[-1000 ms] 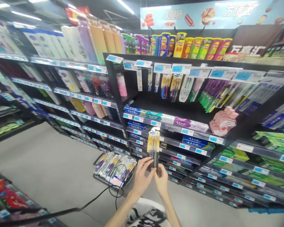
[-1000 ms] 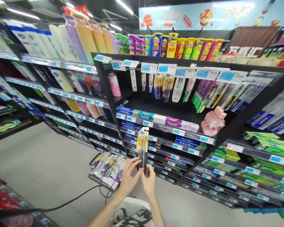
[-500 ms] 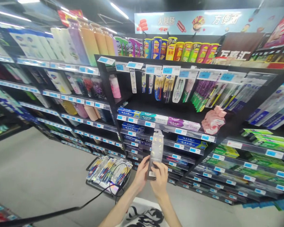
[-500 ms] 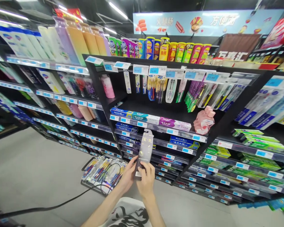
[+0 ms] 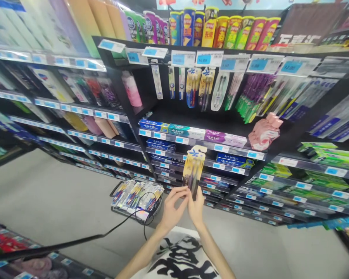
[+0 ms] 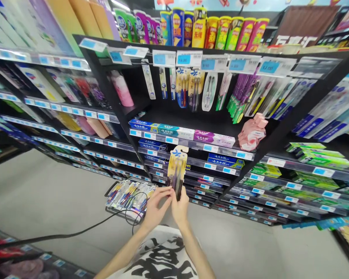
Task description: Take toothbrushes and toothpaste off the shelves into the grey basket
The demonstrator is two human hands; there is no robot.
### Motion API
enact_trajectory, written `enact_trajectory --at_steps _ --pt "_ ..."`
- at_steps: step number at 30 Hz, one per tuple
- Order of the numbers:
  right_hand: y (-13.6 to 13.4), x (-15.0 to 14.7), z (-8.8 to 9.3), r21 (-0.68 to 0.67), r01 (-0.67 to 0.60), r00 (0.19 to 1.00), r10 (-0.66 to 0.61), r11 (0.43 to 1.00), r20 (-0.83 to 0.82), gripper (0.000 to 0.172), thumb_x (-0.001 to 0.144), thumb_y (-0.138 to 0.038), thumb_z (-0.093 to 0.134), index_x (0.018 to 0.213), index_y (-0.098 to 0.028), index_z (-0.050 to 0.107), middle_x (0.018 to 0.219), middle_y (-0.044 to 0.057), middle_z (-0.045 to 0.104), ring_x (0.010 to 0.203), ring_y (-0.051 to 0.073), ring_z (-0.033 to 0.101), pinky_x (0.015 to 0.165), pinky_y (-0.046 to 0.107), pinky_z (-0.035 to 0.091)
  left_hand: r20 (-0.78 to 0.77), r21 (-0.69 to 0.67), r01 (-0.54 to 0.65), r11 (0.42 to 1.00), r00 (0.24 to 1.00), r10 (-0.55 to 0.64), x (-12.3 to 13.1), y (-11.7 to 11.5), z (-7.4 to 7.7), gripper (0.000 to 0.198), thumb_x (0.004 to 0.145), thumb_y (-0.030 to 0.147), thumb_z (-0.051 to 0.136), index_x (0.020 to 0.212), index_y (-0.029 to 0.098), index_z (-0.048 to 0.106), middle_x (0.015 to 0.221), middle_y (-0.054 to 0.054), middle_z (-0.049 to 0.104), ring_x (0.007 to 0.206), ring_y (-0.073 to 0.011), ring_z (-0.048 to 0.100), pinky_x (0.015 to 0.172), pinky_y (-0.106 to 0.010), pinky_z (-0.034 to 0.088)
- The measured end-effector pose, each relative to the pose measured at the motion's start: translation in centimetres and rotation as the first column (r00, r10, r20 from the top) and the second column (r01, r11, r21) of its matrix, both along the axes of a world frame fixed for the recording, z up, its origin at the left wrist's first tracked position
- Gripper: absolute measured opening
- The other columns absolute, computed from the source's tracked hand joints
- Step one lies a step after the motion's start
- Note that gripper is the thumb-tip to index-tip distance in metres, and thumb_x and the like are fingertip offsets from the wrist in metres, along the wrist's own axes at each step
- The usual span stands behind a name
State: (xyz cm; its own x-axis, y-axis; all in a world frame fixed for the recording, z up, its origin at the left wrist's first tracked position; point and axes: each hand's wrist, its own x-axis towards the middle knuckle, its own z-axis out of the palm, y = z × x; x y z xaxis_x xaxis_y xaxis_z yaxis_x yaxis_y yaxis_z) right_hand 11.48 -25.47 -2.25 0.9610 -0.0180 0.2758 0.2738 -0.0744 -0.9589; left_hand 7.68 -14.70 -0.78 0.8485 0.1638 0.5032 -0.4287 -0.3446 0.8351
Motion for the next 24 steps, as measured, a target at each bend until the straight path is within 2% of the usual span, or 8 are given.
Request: enact_trajectory --at_steps 3,6,10,13,18,24 --pt "-0.1 3.0 2.9 0.184 -0.087 0.988 0.109 0.979 -0.109 0.026 0.095 -0.047 0.054 0.1 -0.021 0.054 0.073 -0.001 0.067 0.056 0.014 0.061 0.052 0.026 0.05 0.008 0.048 0.043 0.998 0.999 -0.043 -1.3 -0.2 0.0 0.023 0.094 0.013 0.057 0.11 0.024 0.07 0.117 -0.008 0.066 0.112 -0.0198 0.062 0.099 -0.036 0.05" --pt "-0.6 7.9 7.6 0.275 -0.216 0.972 0.232 0.937 -0.026 0.028 0.095 -0.05 0.054 0.102 -0.023 0.051 0.06 -0.005 0.061 0.041 0.012 0.053 0.04 0.024 0.043 -0.009 0.052 0.132 0.99 0.991 -0.131 -2.6 -0.7 -0.3 0.022 0.094 0.01 0.054 0.103 0.022 0.07 0.105 -0.006 0.069 0.101 -0.0171 0.065 0.091 -0.032 0.053" --pt "-1.1 14.6 14.3 0.325 -0.293 0.956 0.264 0.899 0.131 0.032 0.09 -0.052 0.059 0.101 -0.023 0.051 0.06 -0.005 0.058 0.041 0.013 0.055 0.034 0.022 0.04 -0.002 0.119 0.255 0.96 0.966 -0.257 -4.0 -1.0 -0.8 0.026 0.094 0.006 0.05 0.101 0.021 0.07 0.098 -0.006 0.07 0.092 -0.0156 0.066 0.084 -0.028 0.053" --pt "-0.8 17.7 17.6 0.316 -0.307 0.944 0.246 0.898 0.218 0.036 0.087 -0.055 0.063 0.098 -0.023 0.051 0.063 -0.004 0.057 0.046 0.014 0.06 0.033 0.021 0.039 -0.023 0.215 0.32 0.923 0.946 -0.323 -4.6 -0.8 -1.1 0.029 0.094 0.006 0.047 0.103 0.021 0.07 0.098 -0.007 0.07 0.091 -0.0168 0.065 0.083 -0.029 0.052" --pt "0.1 19.8 19.9 0.27 -0.335 0.916 0.245 0.903 0.318 0.036 0.089 -0.056 0.061 0.097 -0.022 0.052 0.068 -0.003 0.06 0.048 0.013 0.062 0.034 0.019 0.038 -0.115 0.306 0.344 0.888 0.939 -0.324 -5.0 0.0 -1.9 0.03 0.094 0.007 0.046 0.105 0.023 0.07 0.101 -0.008 0.07 0.094 -0.0194 0.065 0.084 -0.033 0.051" --pt "0.8 22.1 21.1 0.256 -0.311 0.929 0.235 0.915 0.287 0.037 0.087 -0.055 0.063 0.098 -0.022 0.052 0.069 -0.004 0.061 0.048 0.012 0.062 0.034 0.018 0.039 -0.15 0.337 0.353 0.873 0.935 -0.32 -5.3 0.1 -2.2 0.031 0.093 0.006 0.047 0.104 0.023 0.07 0.102 -0.008 0.07 0.096 -0.02 0.065 0.082 -0.031 0.05"
